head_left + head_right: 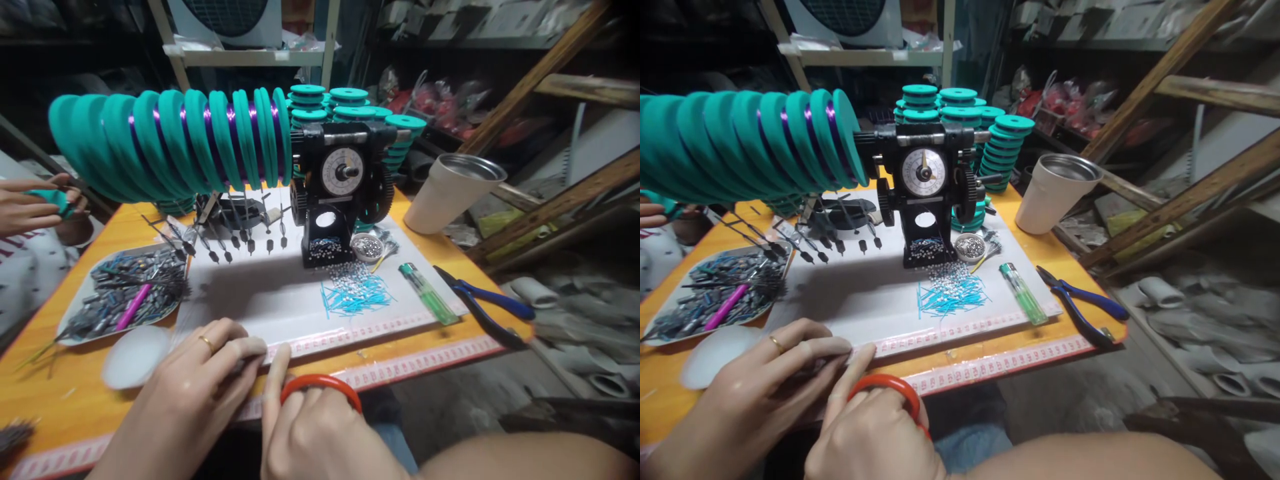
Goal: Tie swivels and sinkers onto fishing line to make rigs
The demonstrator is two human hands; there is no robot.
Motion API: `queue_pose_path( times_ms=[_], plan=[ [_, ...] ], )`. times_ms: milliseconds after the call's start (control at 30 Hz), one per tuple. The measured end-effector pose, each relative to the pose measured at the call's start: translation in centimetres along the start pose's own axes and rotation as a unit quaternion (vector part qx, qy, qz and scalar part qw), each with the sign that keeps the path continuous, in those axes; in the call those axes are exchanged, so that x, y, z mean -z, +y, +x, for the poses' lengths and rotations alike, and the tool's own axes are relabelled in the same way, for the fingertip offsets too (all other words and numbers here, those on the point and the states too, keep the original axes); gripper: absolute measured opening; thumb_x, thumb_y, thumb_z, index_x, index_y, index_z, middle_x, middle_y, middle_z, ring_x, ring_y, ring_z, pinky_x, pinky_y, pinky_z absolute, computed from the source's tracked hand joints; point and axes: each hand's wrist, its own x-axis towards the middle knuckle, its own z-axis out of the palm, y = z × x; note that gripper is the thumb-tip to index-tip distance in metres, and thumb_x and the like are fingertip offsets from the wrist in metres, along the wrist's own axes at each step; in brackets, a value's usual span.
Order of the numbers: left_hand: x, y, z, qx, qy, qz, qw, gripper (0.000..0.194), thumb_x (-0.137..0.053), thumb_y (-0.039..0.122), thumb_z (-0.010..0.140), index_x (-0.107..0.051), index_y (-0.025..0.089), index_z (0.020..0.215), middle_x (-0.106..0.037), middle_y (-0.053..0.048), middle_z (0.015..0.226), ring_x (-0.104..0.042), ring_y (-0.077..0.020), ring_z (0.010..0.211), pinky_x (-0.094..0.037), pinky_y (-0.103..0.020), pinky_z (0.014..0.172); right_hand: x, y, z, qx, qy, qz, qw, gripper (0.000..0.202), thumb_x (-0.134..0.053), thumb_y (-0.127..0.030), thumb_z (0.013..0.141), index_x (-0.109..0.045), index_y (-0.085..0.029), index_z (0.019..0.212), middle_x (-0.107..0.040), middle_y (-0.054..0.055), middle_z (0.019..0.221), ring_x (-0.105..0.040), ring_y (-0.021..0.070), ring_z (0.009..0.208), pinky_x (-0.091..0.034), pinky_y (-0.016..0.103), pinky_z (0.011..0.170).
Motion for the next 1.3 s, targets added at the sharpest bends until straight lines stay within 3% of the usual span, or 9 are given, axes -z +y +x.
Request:
queue_pose_path(
  times_ms=[133, 267, 500, 700, 933, 1300],
  plan=[
    [-0.1, 0.1, -0.3, 0.017, 0.0, -0.012, 1.0, 0.015, -0.049, 0.02, 0.101, -0.062, 0.024, 0.107, -0.06, -0.002, 0.097, -0.064, -0.0123, 0.082, -0.05, -0.021, 0.071, 0.9, 0.6, -0.6, 0.002, -0.028, 0.003, 1.0, 0.033, -0.054, -0.014, 0.089, -0.072, 0.005, 0.109, -0.06, 0.007, 0.046, -0.046, 0.0146, 0.029, -0.032, 0.024, 0.025],
    [0.1, 0.1, -0.5, 0.041, -0.012, -0.008, 0.999, 0.012, -0.052, 0.027, 0.1, -0.062, 0.027, 0.107, -0.06, 0.0, 0.097, -0.064, -0.0118, 0.083, -0.05, -0.019, 0.072, 0.3, 0.3, -1.0, -0.019, -0.018, -0.007, 1.0, 0.033, -0.06, -0.018, 0.088, -0.072, 0.004, 0.11, -0.051, 0.0, 0.042, -0.044, 0.013, 0.03, -0.034, 0.023, 0.027],
    [-0.3, -0.9, -1.2, 0.034, -0.029, 0.007, 0.999, 0.017, -0.058, 0.03, 0.097, -0.062, 0.028, 0.113, -0.059, -0.001, 0.105, -0.064, -0.0108, 0.09, -0.048, -0.014, 0.08, -0.9, 0.2, -1.1, 0.013, 0.0, -0.027, 1.0, 0.032, -0.062, -0.02, 0.088, -0.073, -0.001, 0.11, -0.05, -0.002, 0.039, -0.04, 0.0118, 0.027, -0.031, 0.022, 0.026],
    [-0.1, -0.5, -0.9, 0.045, -0.006, 0.001, 0.999, 0.014, -0.056, 0.031, 0.098, -0.063, 0.026, 0.109, -0.06, -0.001, 0.103, -0.065, -0.0103, 0.086, -0.047, -0.013, 0.08, 0.1, 1.0, -1.1, 0.038, -0.015, -0.074, 0.996, 0.031, -0.06, -0.014, 0.085, -0.074, 0.0, 0.109, -0.047, -0.003, 0.039, -0.041, 0.0111, 0.029, -0.03, 0.021, 0.027],
    [0.2, 0.5, -0.3, 0.064, 0.011, -0.027, 0.998, 0.011, -0.052, 0.022, 0.099, -0.063, 0.024, 0.101, -0.06, 0.0, 0.098, -0.064, -0.0077, 0.082, -0.047, -0.012, 0.073, 1.5, 2.3, -0.5, 0.071, 0.0, -0.067, 0.995, 0.032, -0.052, -0.007, 0.087, -0.073, 0.004, 0.108, -0.049, -0.001, 0.041, -0.043, 0.011, 0.029, -0.031, 0.021, 0.029],
    [0.5, 0.6, 0.0, 0.047, 0.005, -0.031, 0.998, 0.014, -0.053, 0.01, 0.095, -0.062, 0.02, 0.098, -0.059, -0.001, 0.09, -0.062, -0.0093, 0.077, -0.05, -0.016, 0.069, 1.4, 2.3, -0.9, 0.072, -0.008, -0.074, 0.995, 0.035, -0.05, -0.002, 0.083, -0.072, 0.003, 0.11, -0.047, -0.003, 0.043, -0.043, 0.0107, 0.032, -0.029, 0.022, 0.033]
  ],
)
